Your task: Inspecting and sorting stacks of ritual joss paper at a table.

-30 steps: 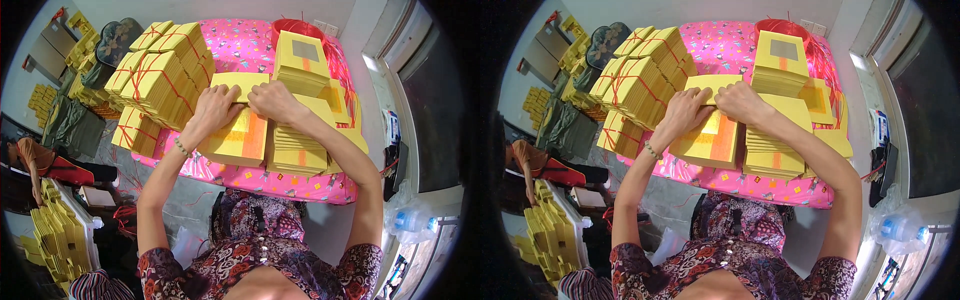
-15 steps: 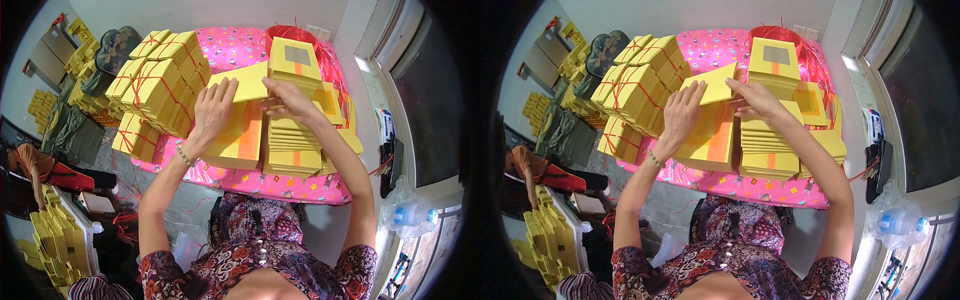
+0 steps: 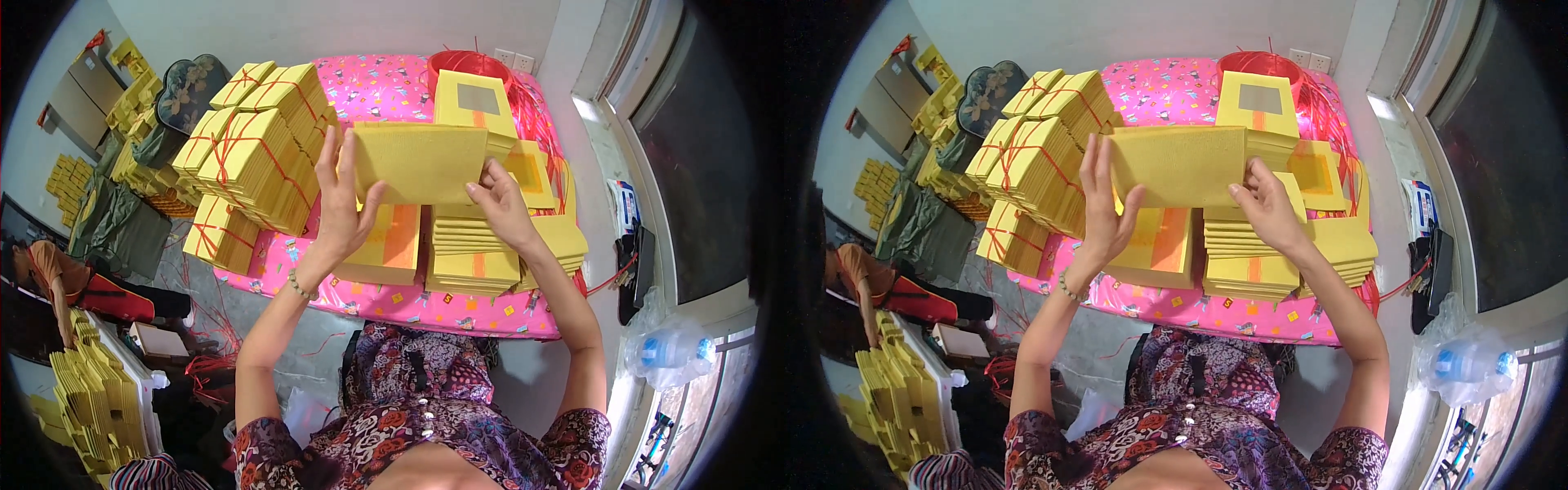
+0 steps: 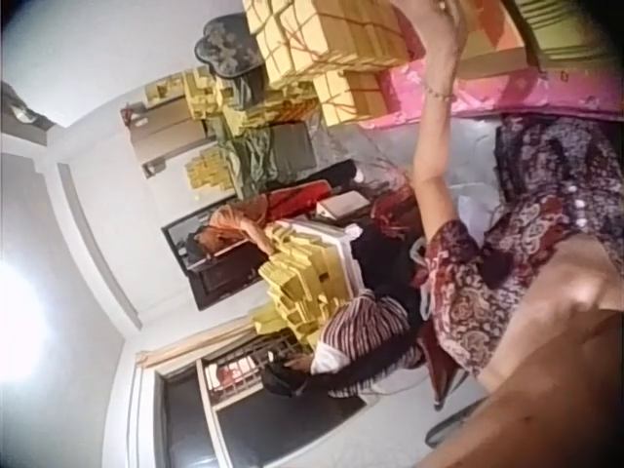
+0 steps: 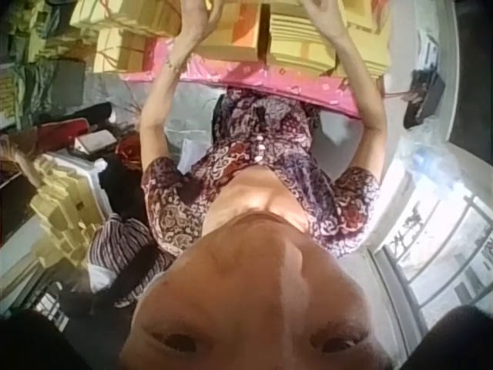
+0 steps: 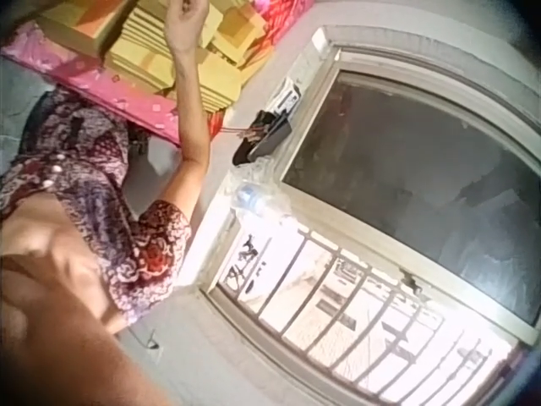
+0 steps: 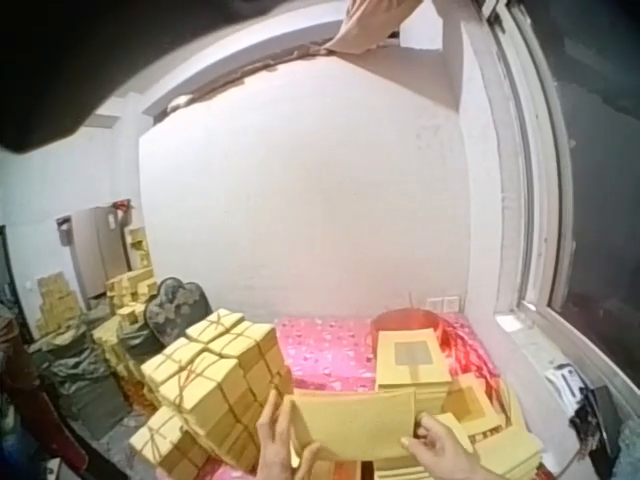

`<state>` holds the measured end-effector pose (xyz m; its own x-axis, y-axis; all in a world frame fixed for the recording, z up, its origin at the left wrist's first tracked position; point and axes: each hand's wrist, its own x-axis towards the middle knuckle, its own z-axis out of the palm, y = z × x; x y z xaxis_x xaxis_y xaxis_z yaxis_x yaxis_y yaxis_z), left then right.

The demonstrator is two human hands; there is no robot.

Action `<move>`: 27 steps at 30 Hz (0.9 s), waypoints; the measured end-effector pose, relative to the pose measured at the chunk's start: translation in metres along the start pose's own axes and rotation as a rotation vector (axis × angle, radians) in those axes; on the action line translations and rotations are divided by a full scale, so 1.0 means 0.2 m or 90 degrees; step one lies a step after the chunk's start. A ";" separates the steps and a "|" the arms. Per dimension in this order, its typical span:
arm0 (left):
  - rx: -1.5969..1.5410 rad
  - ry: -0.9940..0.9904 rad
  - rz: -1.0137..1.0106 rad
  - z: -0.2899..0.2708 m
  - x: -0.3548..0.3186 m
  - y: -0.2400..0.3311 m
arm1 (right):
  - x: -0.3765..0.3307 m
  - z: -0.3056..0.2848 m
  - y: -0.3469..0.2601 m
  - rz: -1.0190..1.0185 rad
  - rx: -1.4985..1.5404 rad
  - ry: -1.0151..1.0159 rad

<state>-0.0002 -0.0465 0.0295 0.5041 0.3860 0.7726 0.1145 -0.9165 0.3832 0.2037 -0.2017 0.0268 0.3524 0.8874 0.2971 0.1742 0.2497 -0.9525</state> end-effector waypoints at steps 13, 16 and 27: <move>-0.551 -0.057 -0.254 0.07 0.06 0.06 | -0.11 -0.10 0.00 0.000 0.012 0.007; -0.603 -0.088 -0.298 0.08 0.08 0.07 | -0.12 -0.11 0.02 -0.002 0.039 0.021; -0.415 -0.231 -0.339 0.35 0.23 0.02 | -0.06 -0.32 0.00 0.142 -0.074 0.118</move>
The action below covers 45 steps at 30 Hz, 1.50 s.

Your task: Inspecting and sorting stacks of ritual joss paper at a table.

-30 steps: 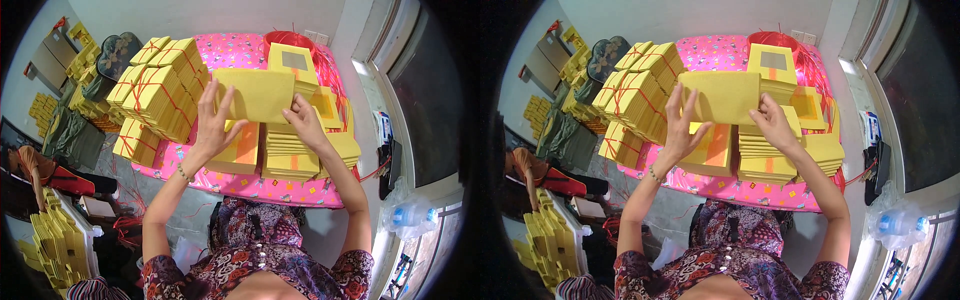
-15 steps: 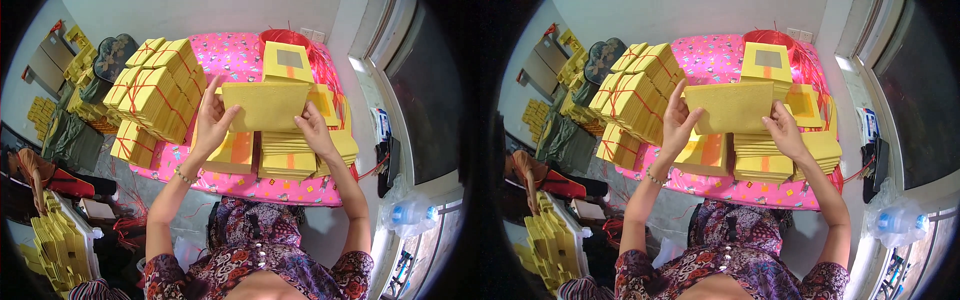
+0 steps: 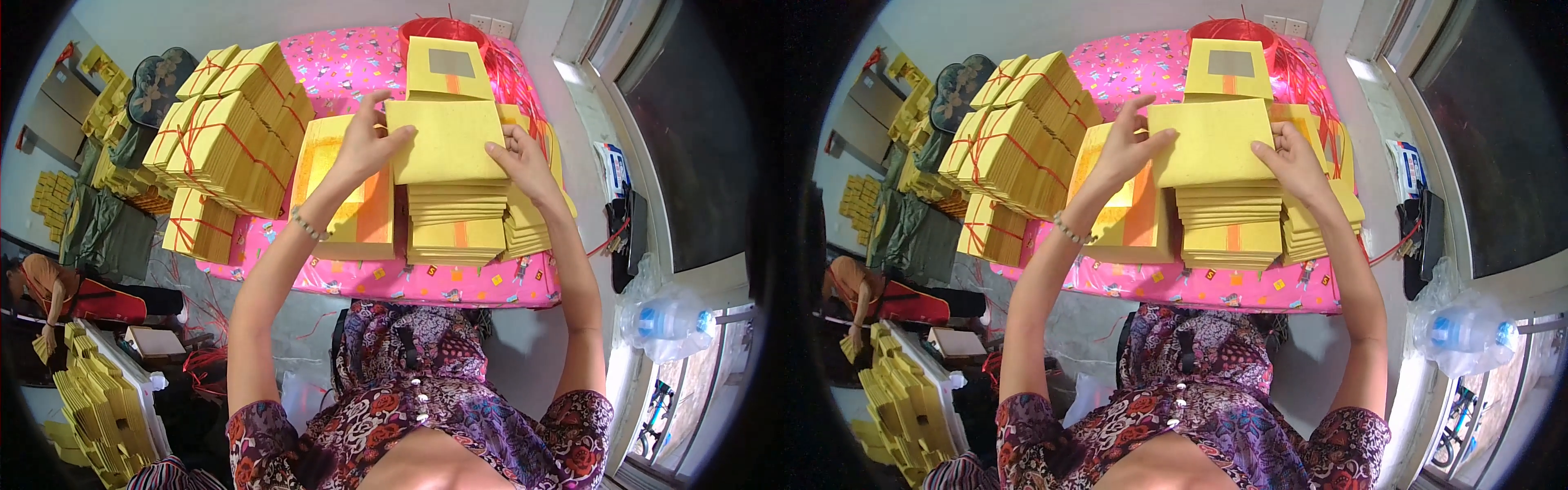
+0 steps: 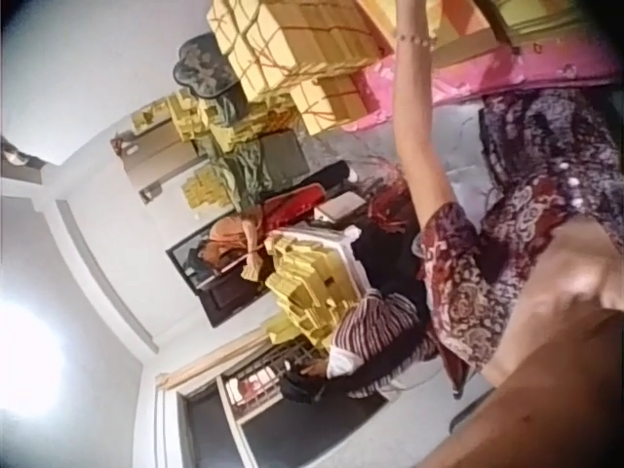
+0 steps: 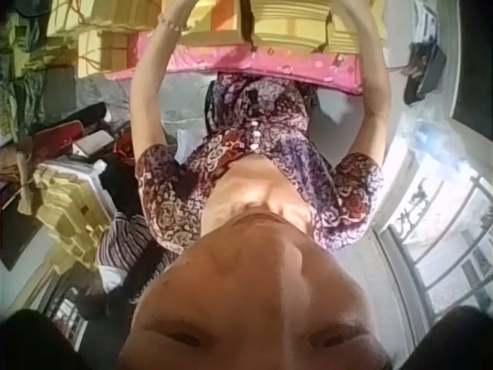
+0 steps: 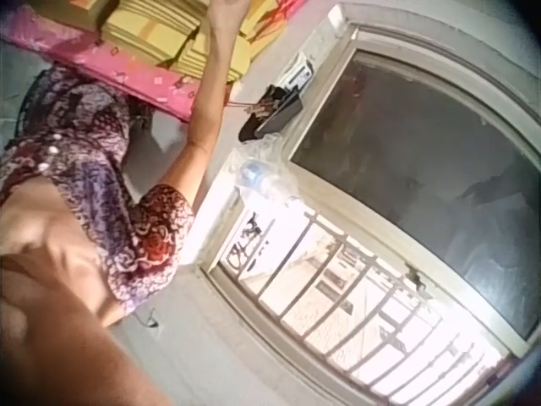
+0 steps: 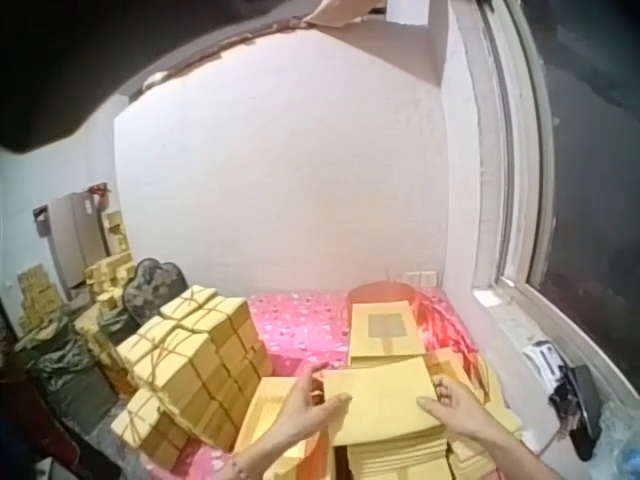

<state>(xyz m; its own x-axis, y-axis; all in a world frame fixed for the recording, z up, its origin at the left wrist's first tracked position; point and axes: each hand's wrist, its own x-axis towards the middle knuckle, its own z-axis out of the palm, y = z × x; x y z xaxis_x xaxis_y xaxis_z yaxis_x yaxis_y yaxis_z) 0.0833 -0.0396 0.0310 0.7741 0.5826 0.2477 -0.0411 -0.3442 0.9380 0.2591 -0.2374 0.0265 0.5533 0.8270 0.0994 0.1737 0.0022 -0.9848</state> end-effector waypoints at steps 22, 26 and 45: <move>0.356 -0.113 0.083 0.18 0.03 -0.15 | -0.02 -0.10 0.35 0.043 -0.119 0.002; 0.376 -0.123 0.041 0.19 0.03 -0.12 | -0.07 -0.07 0.22 -0.025 -0.405 0.050; 0.341 -0.087 0.024 0.23 -0.01 -0.11 | -0.08 0.14 0.24 -0.167 -0.727 -0.134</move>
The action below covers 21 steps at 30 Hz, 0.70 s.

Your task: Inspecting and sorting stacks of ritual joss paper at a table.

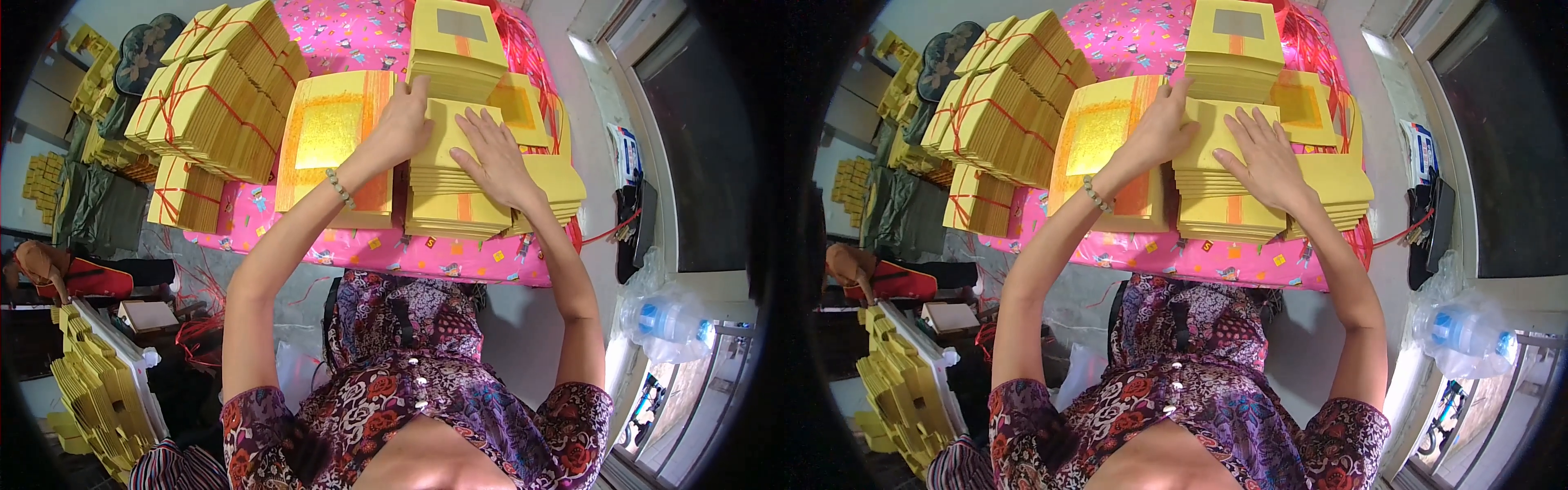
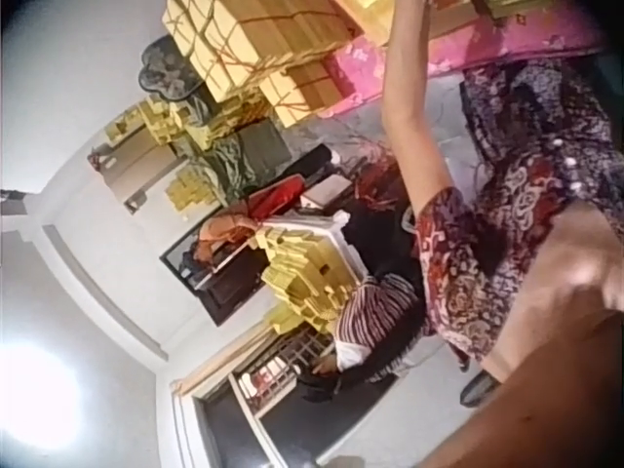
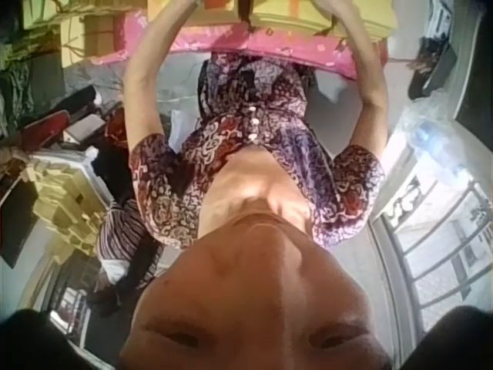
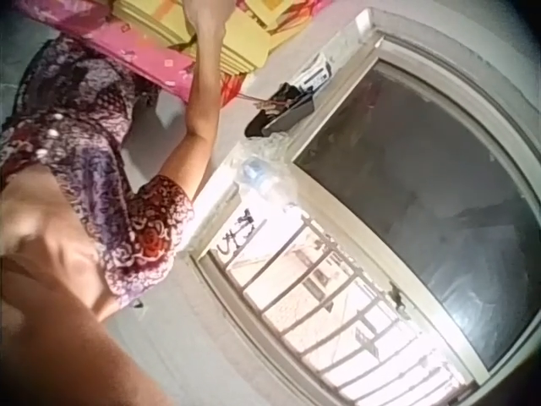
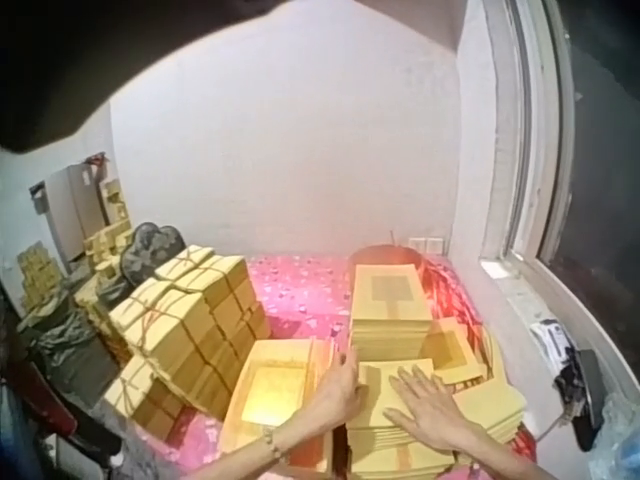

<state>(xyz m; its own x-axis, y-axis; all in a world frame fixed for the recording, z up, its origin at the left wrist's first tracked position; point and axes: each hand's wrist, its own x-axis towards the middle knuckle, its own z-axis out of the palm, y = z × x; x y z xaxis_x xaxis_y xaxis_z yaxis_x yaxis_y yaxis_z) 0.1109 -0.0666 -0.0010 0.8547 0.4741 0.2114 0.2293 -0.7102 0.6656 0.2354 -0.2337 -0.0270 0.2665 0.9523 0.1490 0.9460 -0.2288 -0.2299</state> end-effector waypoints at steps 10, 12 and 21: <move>-0.019 0.025 0.177 -0.12 -0.09 0.02 | 0.01 -0.01 0.01 -0.002 -0.012 0.000; 0.020 -0.056 0.140 -0.25 -0.17 0.04 | 0.03 -0.06 -0.01 0.003 0.026 -0.016; 0.049 -0.068 0.079 -0.56 -0.58 -0.12 | 0.09 -0.30 -0.22 -0.144 0.087 0.169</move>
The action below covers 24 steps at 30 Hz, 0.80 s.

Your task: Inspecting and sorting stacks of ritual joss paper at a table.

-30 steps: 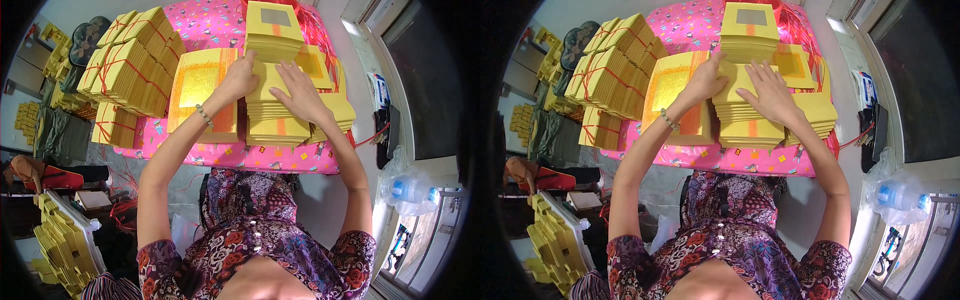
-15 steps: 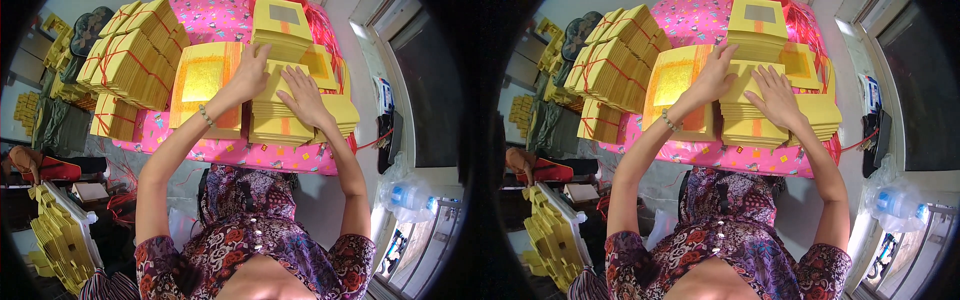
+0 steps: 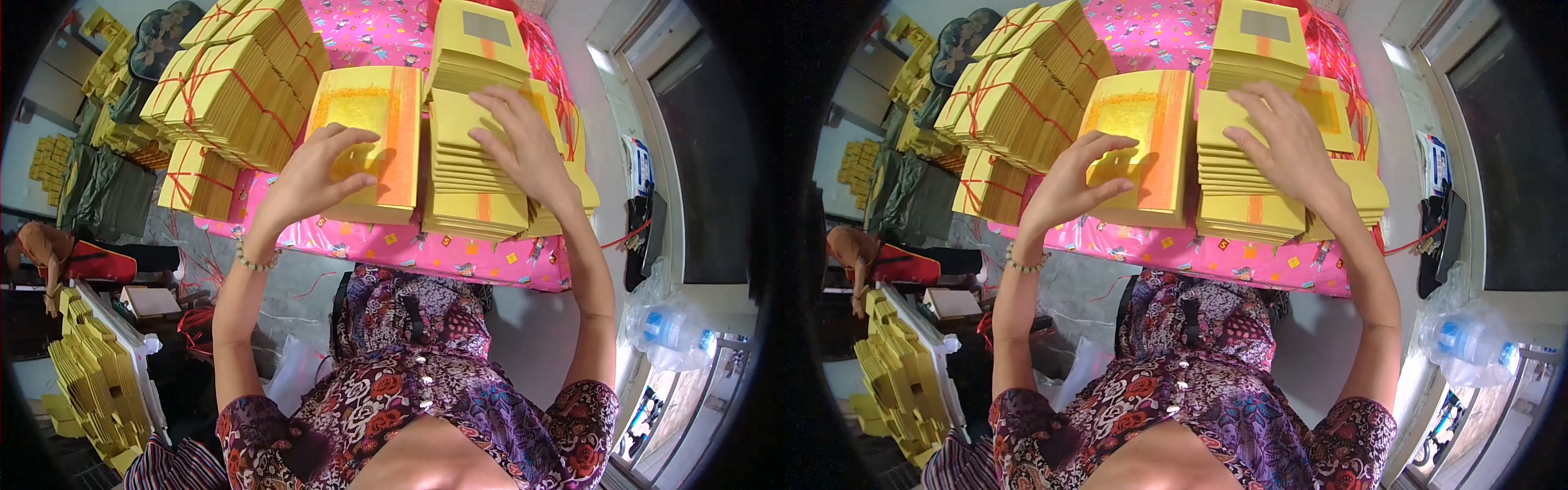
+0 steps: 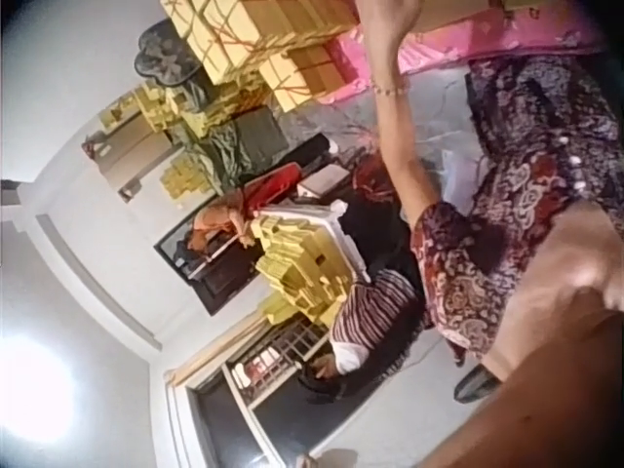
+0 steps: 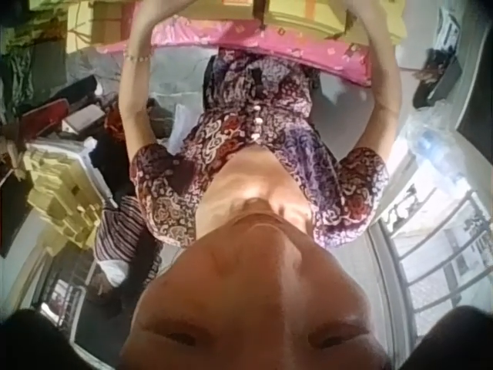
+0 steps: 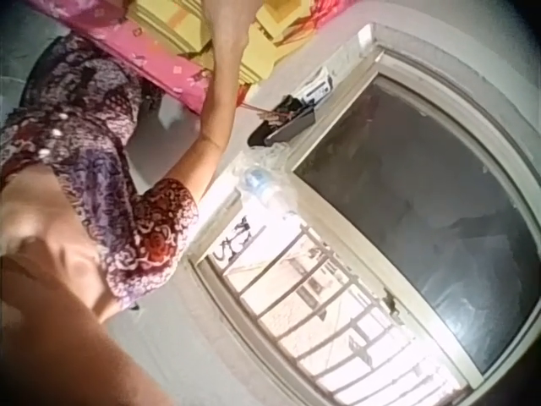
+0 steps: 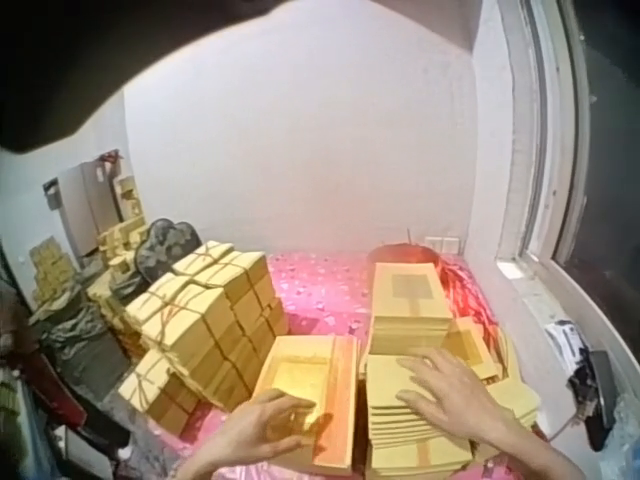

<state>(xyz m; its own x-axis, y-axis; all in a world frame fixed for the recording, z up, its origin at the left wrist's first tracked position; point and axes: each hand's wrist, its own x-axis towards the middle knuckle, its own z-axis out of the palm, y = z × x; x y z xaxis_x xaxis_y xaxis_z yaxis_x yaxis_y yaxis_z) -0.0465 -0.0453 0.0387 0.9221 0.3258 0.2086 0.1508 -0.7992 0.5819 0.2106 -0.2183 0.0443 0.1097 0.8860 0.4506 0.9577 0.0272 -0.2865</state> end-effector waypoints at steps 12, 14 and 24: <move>0.043 0.024 0.020 0.05 -0.18 -0.07 | -0.04 0.17 -0.31 -0.229 -0.017 -0.165; 0.048 0.026 0.022 0.06 -0.18 -0.09 | -0.02 0.22 -0.28 -0.299 -0.044 -0.108; 0.042 0.025 0.031 0.06 -0.18 -0.13 | 0.03 0.23 -0.21 -0.339 0.024 -0.113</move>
<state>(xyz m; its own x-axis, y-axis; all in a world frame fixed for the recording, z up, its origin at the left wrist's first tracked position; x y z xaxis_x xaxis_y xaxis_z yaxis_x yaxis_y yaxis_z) -0.0796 -0.0426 0.0076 0.9145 0.3045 0.2664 0.1310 -0.8458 0.5172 0.1597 -0.1938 0.0205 -0.4365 0.8092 0.3932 0.8578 0.5061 -0.0893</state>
